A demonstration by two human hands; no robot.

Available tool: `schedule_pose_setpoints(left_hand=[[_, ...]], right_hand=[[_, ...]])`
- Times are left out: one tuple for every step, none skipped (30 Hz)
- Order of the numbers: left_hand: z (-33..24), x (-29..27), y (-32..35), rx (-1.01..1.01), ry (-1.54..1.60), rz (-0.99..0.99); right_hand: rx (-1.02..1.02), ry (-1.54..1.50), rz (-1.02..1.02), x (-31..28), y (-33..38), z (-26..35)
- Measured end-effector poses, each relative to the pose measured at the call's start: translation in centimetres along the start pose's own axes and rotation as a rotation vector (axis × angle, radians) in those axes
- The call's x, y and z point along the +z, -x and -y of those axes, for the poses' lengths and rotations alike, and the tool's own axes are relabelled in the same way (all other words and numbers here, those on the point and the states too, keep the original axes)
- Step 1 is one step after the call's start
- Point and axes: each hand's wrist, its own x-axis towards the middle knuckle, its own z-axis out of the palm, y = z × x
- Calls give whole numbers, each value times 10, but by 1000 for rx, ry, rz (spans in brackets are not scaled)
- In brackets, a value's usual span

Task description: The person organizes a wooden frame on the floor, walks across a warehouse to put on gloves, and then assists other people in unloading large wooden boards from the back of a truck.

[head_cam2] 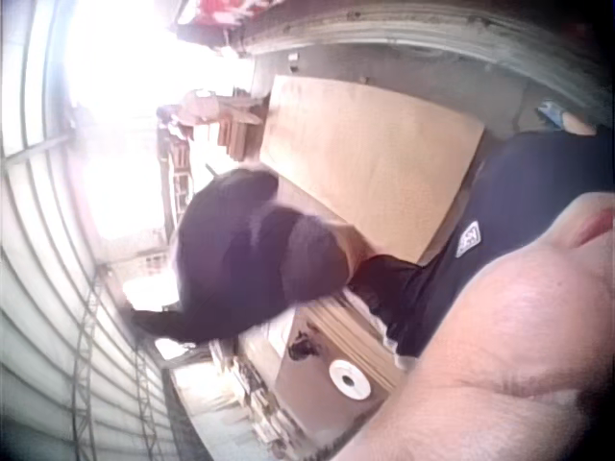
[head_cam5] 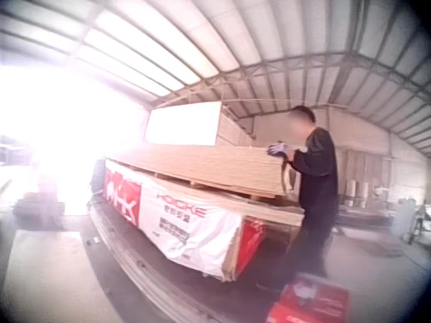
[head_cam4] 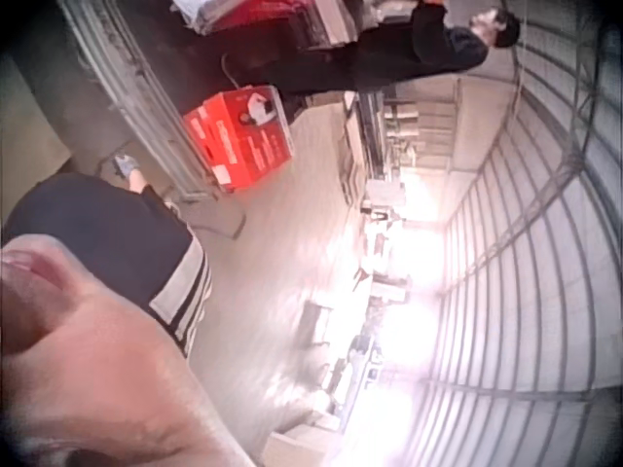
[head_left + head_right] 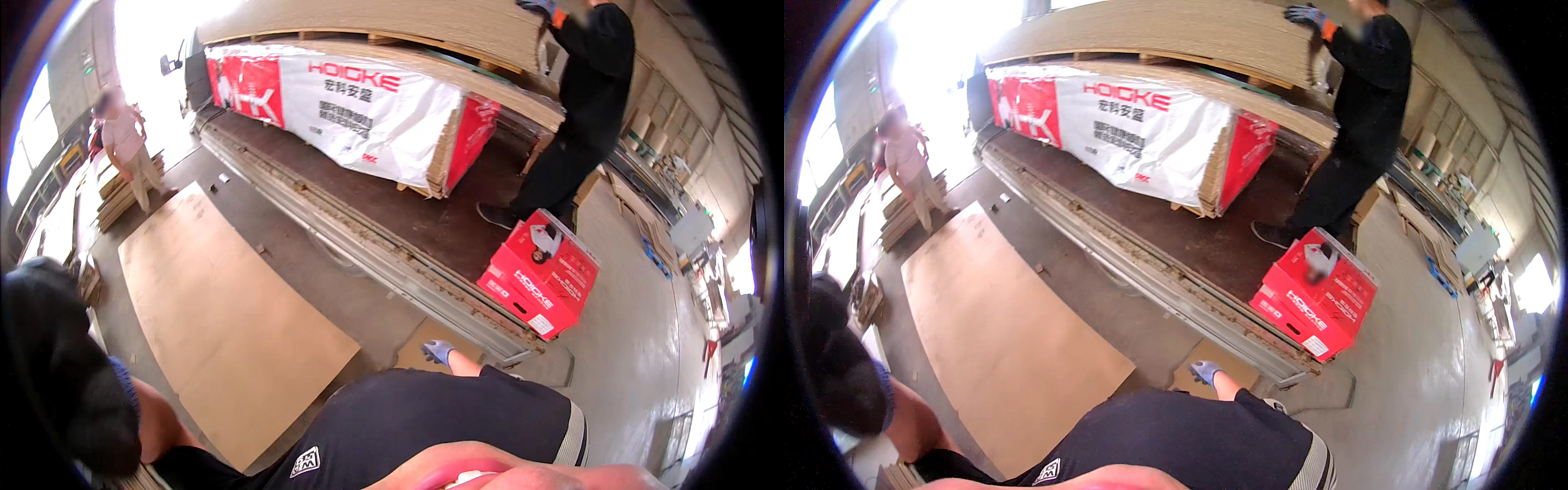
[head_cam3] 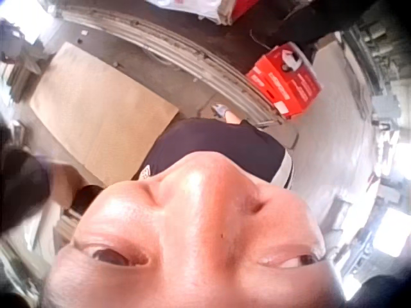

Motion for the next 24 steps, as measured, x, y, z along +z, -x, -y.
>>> schedule_pose_setpoints(left_hand=[[-7,9,-12,54,-21,32],[-8,33,-19,83,-4,53],[-10,59,-26,111,25,81],[-24,65,-41,148,-3,117],[-40,62,-59,175,-45,150],[-47,81,-69,202,-31,173],[-50,95,-78,216,-23,184],[-55,110,-89,232,-15,198],[-59,129,-99,253,12,193],[-62,144,-110,265,29,195],[-62,163,-121,274,48,203],[-68,163,-139,282,19,225],[-84,157,-163,309,-16,254],[-105,155,-189,353,-38,282],[-116,157,-198,360,-60,300],[-119,163,-202,349,-50,315],[-119,172,-206,325,-28,335],[-122,183,-212,296,-11,340],[-127,192,-220,283,14,351],[-130,208,-231,264,46,327],[-133,210,-240,257,21,331],[-133,214,-255,230,-29,294],[-133,216,-259,199,-54,295],[-132,208,-270,182,-119,283]], right_hand=[[20,-84,-17,-6,5,-17],[60,-181,-53,-19,15,-46],[94,-231,-94,-34,27,-76],[85,-261,-89,-39,26,-84],[63,-294,-71,-39,21,-85],[84,-343,-79,-43,29,-103],[94,-373,-127,-53,33,-116],[120,-439,-132,-60,37,-125],[145,-513,-162,-74,39,-151],[168,-577,-178,-90,41,-172],[158,-619,-233,-102,57,-184],[113,-657,-250,-101,73,-182],[55,-667,-264,-115,76,-170],[5,-683,-300,-129,82,-176],[-43,-669,-344,-152,93,-175],[-78,-654,-392,-169,120,-176],[-111,-630,-433,-186,147,-173],[-166,-617,-469,-201,155,-163],[-202,-629,-496,-201,174,-160],[-253,-615,-533,-229,182,-136],[-303,-603,-501,-225,168,-108],[-352,-554,-502,-262,163,-84],[-346,-526,-495,-267,162,-92],[-384,-506,-470,-269,149,-91]])
